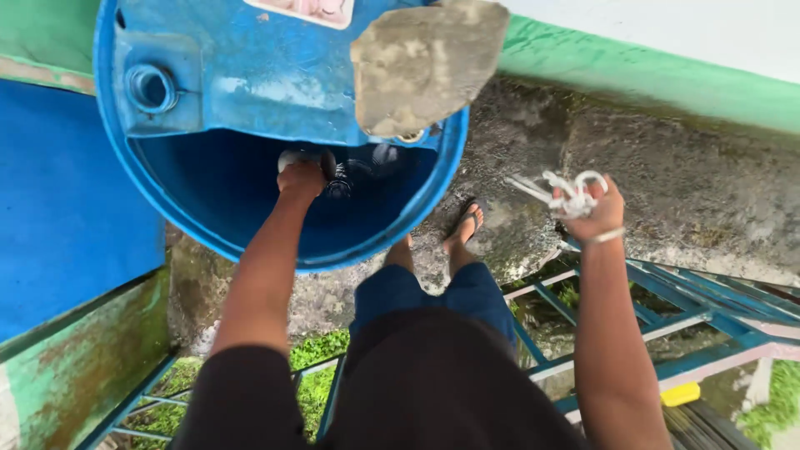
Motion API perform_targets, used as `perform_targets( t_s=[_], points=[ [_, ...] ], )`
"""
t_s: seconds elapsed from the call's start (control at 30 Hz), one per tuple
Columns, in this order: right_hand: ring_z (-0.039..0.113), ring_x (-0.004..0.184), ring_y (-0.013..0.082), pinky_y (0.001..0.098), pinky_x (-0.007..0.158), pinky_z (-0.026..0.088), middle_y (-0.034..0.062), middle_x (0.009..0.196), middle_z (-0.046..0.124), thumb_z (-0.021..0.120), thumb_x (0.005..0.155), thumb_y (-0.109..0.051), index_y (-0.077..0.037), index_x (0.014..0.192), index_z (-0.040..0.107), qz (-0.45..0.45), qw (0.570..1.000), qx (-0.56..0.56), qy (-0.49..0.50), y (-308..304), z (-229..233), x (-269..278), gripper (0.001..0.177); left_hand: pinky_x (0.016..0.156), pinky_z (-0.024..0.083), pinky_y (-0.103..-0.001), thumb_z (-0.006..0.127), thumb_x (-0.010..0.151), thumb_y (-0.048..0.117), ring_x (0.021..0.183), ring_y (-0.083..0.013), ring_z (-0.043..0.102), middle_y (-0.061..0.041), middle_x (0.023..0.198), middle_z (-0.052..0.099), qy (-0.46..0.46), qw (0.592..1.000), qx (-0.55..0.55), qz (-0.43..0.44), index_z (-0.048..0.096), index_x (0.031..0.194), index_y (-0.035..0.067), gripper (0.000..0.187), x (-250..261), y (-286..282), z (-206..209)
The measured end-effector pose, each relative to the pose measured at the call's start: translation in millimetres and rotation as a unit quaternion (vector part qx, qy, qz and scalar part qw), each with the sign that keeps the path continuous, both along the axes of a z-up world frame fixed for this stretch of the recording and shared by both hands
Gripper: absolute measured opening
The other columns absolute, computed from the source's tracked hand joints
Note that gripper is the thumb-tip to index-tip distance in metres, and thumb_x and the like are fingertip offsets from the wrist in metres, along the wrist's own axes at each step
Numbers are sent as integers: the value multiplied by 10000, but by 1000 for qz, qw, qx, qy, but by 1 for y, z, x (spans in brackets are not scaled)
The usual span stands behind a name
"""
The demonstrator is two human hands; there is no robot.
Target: Hand-washing a white reusable face mask using soap and water from a large barrel on a balcony.
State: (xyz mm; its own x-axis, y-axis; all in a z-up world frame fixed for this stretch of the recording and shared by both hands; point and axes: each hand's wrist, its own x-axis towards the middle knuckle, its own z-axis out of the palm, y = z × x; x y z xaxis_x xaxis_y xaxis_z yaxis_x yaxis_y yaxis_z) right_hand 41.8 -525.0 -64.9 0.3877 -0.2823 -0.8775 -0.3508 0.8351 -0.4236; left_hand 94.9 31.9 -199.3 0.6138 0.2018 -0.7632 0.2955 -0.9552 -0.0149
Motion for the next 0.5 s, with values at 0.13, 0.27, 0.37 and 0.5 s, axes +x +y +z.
perform_targets(
  t_s=[0.13,0.27,0.37,0.5],
  points=[
    [602,741,277,455,680,537,79,707,550,430,1143,-339,-169,818,471,188,954,56,-229,-41,-51,-69,368,1061,427,-587,538,980,337,1352,-373,528,-105,1460,568,50,999,0,-13,610,1377,234,417,4,2,-92],
    [566,641,152,305,538,490,13,829,624,458,1191,-263,-113,1093,590,122,990,25,-68,-64,-59,-135,222,1049,337,-725,525,1028,339,1500,-402,328,-135,1626,386,70,983,71,-157,464,1538,143,550,-13,-13,-154],
    [543,640,137,270,525,457,18,861,617,514,1205,-197,-90,1162,616,129,988,7,-83,-56,-48,-167,154,1071,245,-755,501,988,417,1514,-442,189,-156,1668,222,55,976,89,-193,330,1587,119,690,-50,-27,-254],
    [595,727,153,309,631,515,-8,882,648,516,1128,-363,-127,1190,636,73,995,-66,17,-26,-34,-190,272,1078,314,-685,481,967,405,1368,-442,349,-192,1488,370,-25,983,-14,-181,468,1414,104,539,-96,-55,-332]
  ],
)
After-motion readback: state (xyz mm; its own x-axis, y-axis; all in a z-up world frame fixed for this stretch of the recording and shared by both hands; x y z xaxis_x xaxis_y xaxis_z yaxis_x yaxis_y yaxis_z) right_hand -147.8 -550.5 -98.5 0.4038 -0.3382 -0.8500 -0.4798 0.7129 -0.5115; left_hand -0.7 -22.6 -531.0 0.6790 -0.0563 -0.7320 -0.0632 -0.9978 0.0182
